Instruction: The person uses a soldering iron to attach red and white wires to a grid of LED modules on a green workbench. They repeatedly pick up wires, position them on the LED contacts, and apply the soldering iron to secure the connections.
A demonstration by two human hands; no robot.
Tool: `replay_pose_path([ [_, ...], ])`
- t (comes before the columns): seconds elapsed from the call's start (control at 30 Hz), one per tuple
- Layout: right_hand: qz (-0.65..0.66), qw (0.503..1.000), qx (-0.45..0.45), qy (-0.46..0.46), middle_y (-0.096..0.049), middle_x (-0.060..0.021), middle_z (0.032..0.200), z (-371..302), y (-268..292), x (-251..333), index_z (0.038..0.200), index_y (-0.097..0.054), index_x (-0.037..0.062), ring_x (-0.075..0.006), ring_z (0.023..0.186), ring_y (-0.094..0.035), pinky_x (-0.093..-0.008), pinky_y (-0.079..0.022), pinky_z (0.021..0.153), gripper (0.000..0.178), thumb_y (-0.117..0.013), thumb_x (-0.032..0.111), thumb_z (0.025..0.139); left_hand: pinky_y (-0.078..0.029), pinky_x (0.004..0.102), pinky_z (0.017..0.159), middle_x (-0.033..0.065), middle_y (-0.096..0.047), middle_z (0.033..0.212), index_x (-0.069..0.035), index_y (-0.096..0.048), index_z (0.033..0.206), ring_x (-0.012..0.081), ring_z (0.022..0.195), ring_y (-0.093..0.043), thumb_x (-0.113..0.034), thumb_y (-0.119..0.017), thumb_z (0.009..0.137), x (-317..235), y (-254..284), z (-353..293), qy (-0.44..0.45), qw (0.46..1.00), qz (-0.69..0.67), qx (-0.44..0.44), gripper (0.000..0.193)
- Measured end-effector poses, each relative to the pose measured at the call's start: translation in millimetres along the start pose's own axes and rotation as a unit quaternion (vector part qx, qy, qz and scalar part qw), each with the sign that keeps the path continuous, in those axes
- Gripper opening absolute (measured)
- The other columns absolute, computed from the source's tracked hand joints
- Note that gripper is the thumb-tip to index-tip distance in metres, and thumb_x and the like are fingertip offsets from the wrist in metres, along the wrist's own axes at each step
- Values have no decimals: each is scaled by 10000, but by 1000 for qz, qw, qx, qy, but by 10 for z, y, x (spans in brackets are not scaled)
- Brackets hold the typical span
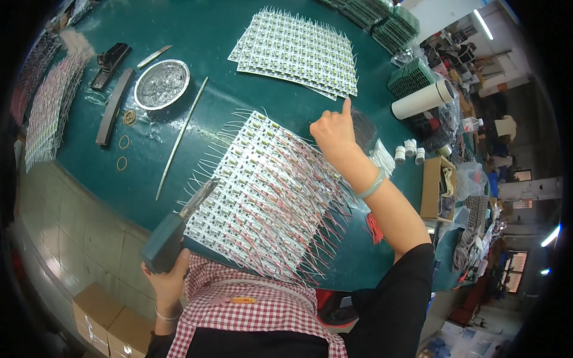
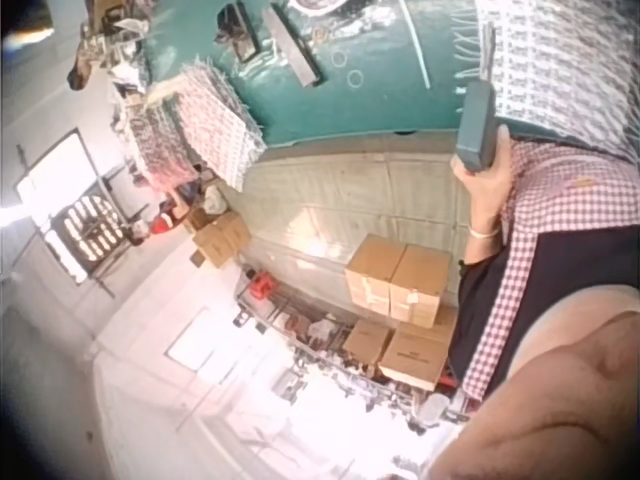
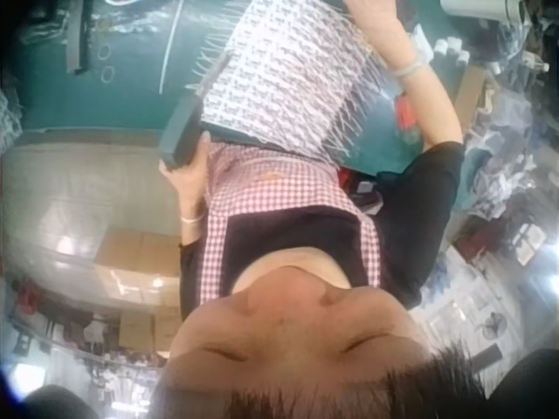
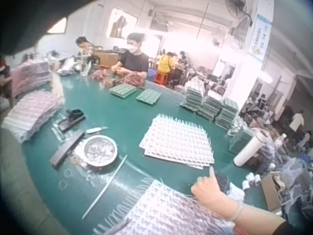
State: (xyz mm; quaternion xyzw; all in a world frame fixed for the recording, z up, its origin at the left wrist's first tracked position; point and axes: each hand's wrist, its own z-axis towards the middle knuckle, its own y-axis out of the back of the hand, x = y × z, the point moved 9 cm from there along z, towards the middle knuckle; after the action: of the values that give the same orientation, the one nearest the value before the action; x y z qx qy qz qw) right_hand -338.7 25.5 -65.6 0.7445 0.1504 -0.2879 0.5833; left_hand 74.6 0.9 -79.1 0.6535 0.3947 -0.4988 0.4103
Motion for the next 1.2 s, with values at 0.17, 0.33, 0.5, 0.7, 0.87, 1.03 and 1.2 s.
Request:
replay_pose_path([
  [0.17, 10, 1000, 7, 14, -654, -103, 736, -20, -157, -55, 714, -739, 108, -246, 753, -697, -576, -455, 1006, 60, -729, 49, 712, -502, 264, 654, 83, -683, 909, 55, -666, 990, 112, 774, -622, -36, -820, 791, 20, -7, -9, 19, 1000, -6, 18, 268],
  [0.33, 30, 999, -39, -9, -666, -97, 775, -41, -177, -65, 719, -726, 80, -229, 763, -699, -371, -572, 630, 32, -730, 54, 700, -504, 261, 661, 83, -697, 914, 64, -679, 995, 106, 780, -627, -15, -801, 794, 9, -7, 4, 40, 999, -23, 18, 247],
  [0.5, 28, 998, -58, 20, -666, -86, 813, -38, -41, 123, 743, -717, 66, -232, 802, -685, -325, -571, 593, 62, -727, 45, 686, -400, 193, 509, 45, -680, 869, 48, -673, 1114, 43, 587, -531, 75, -724, 808, 24, -19, 7, -6, 999, -39, 22, 312],
  [0.7, 125, 987, -102, 8, -641, -85, 824, -189, 197, 104, 773, -680, 53, -244, 822, -665, -326, -570, 652, 70, -687, 10, 718, -390, 195, 495, 45, -644, 789, 59, -657, 1130, 49, 558, -522, 91, -710, 811, 50, -43, 9, 10, 999, -40, 24, 325],
  [0.87, 401, 891, -208, -40, -631, -116, 841, -511, 589, 240, 847, -679, 36, -299, 815, -654, -366, -544, 676, 121, -653, -42, 757, -381, 195, 490, 35, -625, 745, 60, -655, 1115, 49, 539, -508, 90, -698, 821, 77, -47, -17, 49, 996, -74, 18, 299],
  [1.03, 602, 764, -224, -63, -653, -115, 890, -834, 843, 738, 954, -709, 45, -311, 817, -657, -387, -535, 687, 213, -670, -59, 772, -532, 270, 747, 93, -712, 987, 74, -672, 1083, 126, 837, -657, 13, -772, 807, 112, -53, -28, 103, 992, -60, 39, 299],
  [1.2, 595, 762, -243, -80, -648, -102, 884, -953, 915, 814, 954, -705, 36, -295, 819, -642, -379, -531, 699, 249, -662, -89, 743, -530, 264, 736, 85, -713, 971, 76, -672, 1078, 122, 829, -657, 16, -768, 808, 94, -59, -51, 100, 993, -48, 45, 293],
])
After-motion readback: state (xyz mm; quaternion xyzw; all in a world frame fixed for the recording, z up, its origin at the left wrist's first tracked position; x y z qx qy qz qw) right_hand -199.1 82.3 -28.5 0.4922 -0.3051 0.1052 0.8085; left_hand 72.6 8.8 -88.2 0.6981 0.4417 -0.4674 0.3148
